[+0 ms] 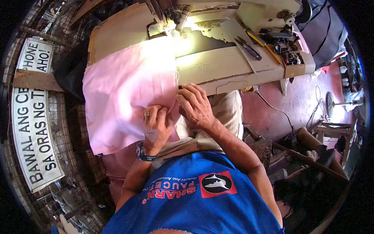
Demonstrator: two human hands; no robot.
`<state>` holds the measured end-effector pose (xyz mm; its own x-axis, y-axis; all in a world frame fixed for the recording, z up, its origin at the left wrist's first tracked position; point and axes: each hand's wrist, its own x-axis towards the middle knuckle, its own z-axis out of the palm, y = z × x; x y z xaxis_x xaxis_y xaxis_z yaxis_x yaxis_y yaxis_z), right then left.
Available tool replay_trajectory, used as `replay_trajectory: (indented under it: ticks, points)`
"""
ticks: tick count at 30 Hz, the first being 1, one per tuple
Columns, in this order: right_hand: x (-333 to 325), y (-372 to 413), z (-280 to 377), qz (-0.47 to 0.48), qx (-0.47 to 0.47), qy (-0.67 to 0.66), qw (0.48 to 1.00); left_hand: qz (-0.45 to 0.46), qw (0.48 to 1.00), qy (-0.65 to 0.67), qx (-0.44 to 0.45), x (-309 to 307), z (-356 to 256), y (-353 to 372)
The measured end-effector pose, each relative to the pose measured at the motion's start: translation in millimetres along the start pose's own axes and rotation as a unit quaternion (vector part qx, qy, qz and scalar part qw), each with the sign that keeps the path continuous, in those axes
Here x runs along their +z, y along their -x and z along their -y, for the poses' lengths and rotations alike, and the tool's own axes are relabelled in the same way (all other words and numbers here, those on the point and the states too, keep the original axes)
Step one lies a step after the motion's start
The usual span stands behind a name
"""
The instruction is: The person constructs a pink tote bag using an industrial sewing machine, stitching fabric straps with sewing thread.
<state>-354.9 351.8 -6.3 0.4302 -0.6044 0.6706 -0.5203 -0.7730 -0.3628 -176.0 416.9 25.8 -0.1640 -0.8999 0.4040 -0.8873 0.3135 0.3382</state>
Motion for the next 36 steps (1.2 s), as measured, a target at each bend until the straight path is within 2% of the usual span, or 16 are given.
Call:
replay_trajectory:
  ticks: [2,5,7,9,12,13,15,21,28,36]
  points:
    - [-2,1,-1,0.011,0.003,0.003,1.000,0.029,0.997,0.071,-0.013,-14,7,-2]
    - [0,9,-3,0.025,-0.021,0.049,0.998,0.025,0.961,0.250,-0.116,-49,20,-8]
    - [-4,2,-3,0.084,-0.067,0.088,0.990,-0.021,0.955,0.288,-0.069,-77,26,-26]
    - [-4,-3,-1,0.129,-0.083,0.090,0.984,0.040,0.963,0.263,-0.036,-106,21,-52]
    - [-1,-8,2,0.148,-0.075,0.070,0.984,0.095,0.936,0.339,-0.006,-98,6,-71]
    - [0,-7,-2,0.146,-0.081,0.051,0.985,0.123,0.946,0.287,0.081,-89,7,-73]
    - [-1,-3,-7,0.145,-0.090,0.012,0.985,0.179,0.947,0.234,0.129,-72,2,-70]
    - [-2,-1,-10,0.125,-0.099,-0.012,0.987,0.185,0.932,0.307,0.062,-57,9,-58]
    - [-1,0,-12,0.108,-0.103,-0.015,0.989,0.182,0.937,0.276,0.111,-53,8,-62]
    - [3,7,-14,0.083,-0.104,-0.027,0.991,0.186,0.939,0.265,0.118,-51,8,-63]
